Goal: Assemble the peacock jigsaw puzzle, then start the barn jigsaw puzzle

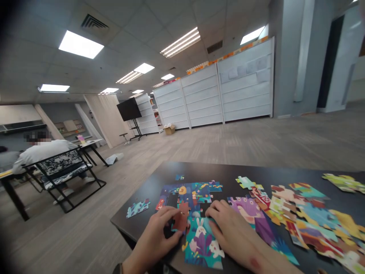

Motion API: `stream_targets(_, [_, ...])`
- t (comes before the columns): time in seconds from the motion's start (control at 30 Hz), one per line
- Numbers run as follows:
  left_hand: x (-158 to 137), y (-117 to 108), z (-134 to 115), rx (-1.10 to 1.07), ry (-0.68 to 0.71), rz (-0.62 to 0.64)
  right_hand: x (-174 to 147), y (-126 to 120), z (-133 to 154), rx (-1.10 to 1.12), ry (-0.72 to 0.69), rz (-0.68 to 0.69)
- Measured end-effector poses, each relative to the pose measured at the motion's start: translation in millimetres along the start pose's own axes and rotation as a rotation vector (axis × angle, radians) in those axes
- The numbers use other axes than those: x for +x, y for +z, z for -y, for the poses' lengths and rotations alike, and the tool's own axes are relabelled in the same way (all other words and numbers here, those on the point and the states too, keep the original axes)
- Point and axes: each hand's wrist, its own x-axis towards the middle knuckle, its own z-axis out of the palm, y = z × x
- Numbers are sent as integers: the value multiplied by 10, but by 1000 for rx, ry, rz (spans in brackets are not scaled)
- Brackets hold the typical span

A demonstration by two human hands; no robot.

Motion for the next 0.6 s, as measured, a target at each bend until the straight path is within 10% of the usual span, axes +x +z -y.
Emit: stream_targets(0.6, [-123,2,-60,220,-7,212,77,223,-254,-166,-87,-113])
